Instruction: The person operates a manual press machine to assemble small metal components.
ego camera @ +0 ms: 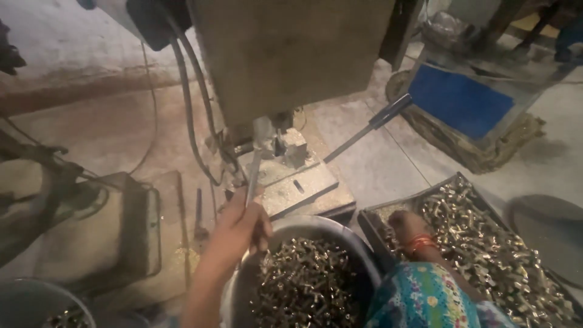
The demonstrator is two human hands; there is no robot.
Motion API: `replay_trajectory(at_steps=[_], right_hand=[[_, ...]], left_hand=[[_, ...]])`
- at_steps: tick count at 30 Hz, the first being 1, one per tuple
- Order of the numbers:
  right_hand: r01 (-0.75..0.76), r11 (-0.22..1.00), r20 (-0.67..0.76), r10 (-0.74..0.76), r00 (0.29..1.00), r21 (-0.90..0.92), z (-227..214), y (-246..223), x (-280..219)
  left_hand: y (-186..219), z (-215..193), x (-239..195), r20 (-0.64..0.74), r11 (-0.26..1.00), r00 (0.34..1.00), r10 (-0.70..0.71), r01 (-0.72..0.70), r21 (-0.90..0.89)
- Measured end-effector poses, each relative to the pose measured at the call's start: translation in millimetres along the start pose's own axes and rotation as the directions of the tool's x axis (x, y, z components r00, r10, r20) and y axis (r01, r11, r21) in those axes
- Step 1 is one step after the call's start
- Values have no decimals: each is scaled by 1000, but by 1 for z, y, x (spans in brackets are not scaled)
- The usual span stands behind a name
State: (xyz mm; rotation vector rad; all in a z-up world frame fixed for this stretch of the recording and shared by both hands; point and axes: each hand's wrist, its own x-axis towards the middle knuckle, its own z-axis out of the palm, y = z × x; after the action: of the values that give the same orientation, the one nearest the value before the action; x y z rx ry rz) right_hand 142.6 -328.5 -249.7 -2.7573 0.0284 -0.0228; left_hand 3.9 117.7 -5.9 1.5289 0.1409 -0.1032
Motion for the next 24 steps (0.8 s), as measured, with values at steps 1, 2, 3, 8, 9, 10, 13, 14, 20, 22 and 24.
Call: replay_trajectory(at_steps=[1,2,3,8,9,10,13,14,20,22,24], right_hand=[[5,1000,-6,-5,1000,2,-3,10,9],[83,987,-87,-71,994,139,-6,20,19],[170,949,-174,-126,977,265,-9,29,29],[345,843,-152,-310,939,413,-155,-157,0],[460,707,-163,-448,879,537,-173,-191,-6],[467,704,-168,-453,876,535,-166,-204,-2],[540,619,-244,-500,831,570,-149,-238,1],[611,588,-268,-568,778,530,-147,-244,-3],[737,635,-401,-628,667,231,-153,-266,-26],[703,663,-394,-593,703,258,-155,-272,-29],[806,580,-343,-737,582,120,-155,-281,-28]], left_hand=[[2,1,-1,-2,1000,1000,8,-8,1],[4,3,-1,-9,1000,1000,-3,3,16],[5,4,-2,-19,999,1000,-16,16,29],[-4,5,3,16,999,999,31,-31,-15],[-9,5,6,18,999,999,39,-38,-11],[-5,6,3,15,999,999,46,-46,-11],[0,7,1,31,998,998,58,-58,-22],[-5,6,4,39,996,996,79,-77,-47],[-9,5,7,50,989,988,148,-147,-31],[-4,6,5,45,989,988,150,-149,-18],[4,5,2,49,993,993,109,-112,48]])
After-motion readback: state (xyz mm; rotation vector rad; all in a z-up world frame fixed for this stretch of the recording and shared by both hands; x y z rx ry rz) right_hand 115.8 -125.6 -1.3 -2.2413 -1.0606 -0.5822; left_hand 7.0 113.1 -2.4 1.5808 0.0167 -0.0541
